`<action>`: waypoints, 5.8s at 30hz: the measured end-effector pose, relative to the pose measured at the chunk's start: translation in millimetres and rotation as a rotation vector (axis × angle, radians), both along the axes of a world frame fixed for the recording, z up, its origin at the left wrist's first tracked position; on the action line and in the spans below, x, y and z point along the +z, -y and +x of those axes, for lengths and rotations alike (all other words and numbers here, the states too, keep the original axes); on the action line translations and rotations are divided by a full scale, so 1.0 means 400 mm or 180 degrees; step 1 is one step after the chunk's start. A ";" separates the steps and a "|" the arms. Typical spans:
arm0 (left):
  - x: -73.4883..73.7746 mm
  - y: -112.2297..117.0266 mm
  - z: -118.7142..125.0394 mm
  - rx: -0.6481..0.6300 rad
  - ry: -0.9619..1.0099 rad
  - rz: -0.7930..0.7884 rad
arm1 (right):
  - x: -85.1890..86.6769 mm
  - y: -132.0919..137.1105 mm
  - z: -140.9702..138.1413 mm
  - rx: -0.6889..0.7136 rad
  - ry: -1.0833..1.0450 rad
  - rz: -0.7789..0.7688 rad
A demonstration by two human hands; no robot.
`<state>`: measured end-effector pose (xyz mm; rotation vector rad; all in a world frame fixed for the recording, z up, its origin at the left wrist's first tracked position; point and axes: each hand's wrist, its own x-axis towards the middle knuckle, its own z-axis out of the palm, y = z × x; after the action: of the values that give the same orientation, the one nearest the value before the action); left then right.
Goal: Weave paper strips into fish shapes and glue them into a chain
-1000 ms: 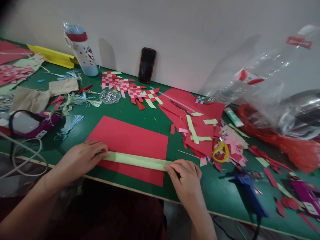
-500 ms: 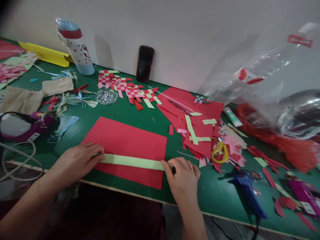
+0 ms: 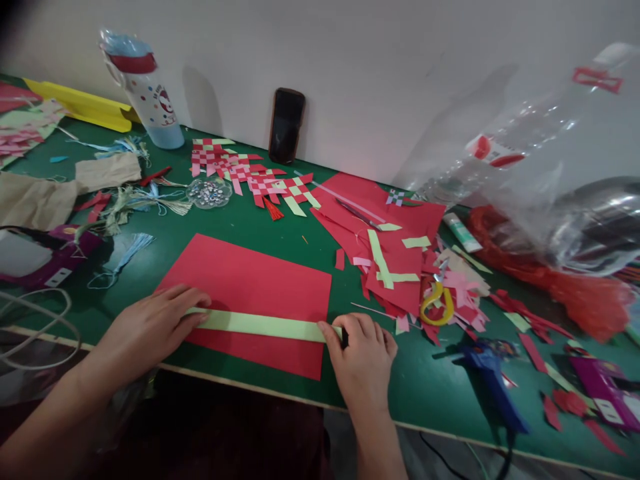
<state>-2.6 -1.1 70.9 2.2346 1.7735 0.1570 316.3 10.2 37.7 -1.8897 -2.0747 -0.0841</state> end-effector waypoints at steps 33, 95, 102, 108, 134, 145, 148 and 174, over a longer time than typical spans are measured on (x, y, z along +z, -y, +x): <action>0.050 -0.007 0.009 -0.0481 0.0037 -0.0015 | -0.010 0.014 -0.001 0.0000 -0.0132 0.0191; 0.054 0.101 0.184 0.0041 0.2499 -0.0748 | 0.084 0.081 -0.182 0.0769 -0.4875 -0.1785; 0.036 0.107 0.184 -0.0011 0.2436 -0.0768 | 0.091 0.074 -0.182 0.0344 -0.5486 -0.1738; 0.035 0.116 0.182 0.0020 0.2355 -0.0725 | 0.104 0.066 -0.177 0.0287 -0.5491 -0.1576; 0.036 0.115 0.169 0.0113 0.2325 -0.0966 | 0.144 0.028 -0.141 -0.0107 -0.5378 -0.0622; 0.036 0.111 0.156 0.0078 0.2321 -0.1008 | 0.156 0.003 -0.117 -0.0216 -0.5398 -0.0313; 0.035 0.115 0.158 0.0029 0.2243 -0.0999 | 0.155 0.002 -0.118 -0.0257 -0.5405 -0.0270; 0.042 0.105 0.179 -0.0027 0.2536 -0.0597 | 0.094 0.085 -0.188 0.0626 -0.4642 -0.1934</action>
<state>69.0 -42.9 87.8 1.6869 1.2686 0.7286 241.0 -24.0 75.3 -1.1674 -1.1748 1.5756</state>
